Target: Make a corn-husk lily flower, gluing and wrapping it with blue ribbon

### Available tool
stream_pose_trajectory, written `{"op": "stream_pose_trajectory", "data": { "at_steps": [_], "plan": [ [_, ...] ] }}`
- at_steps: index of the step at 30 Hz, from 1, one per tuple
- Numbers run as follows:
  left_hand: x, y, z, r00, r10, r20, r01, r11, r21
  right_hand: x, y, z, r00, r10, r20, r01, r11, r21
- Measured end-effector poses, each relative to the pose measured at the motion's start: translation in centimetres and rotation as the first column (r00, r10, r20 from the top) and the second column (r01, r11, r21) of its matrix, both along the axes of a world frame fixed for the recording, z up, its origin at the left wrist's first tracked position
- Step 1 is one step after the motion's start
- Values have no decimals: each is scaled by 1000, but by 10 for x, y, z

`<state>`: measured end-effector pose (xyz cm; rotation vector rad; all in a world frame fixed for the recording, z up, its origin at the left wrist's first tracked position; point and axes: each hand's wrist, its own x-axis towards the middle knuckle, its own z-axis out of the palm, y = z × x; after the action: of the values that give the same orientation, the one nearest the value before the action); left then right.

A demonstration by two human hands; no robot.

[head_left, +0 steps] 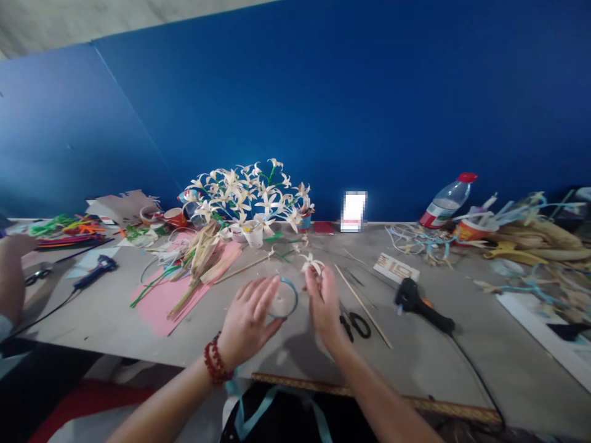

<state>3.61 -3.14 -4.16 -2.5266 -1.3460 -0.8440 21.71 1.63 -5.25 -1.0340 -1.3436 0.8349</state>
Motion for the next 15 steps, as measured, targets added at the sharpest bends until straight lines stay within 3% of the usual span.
{"op": "stream_pose_trajectory", "data": {
  "at_steps": [5,9,10,12,15],
  "plan": [
    [32,-5,-2,996,-82,40,81,996,29,-6,-6,19,981,-60,185,47,996,76],
    [44,-12,-7,942,-112,317,133,990,-45,4,-7,21,931,-164,325,87,968,237],
    [46,-13,-6,890,-111,442,177,978,-111,7,-7,21,925,-183,334,89,956,278],
    [48,-14,-3,707,-53,705,326,910,-258,13,-7,23,917,-211,337,75,924,375],
    [48,-11,4,400,195,895,564,718,-408,21,-9,34,918,-219,330,21,858,513]
  ]
}}
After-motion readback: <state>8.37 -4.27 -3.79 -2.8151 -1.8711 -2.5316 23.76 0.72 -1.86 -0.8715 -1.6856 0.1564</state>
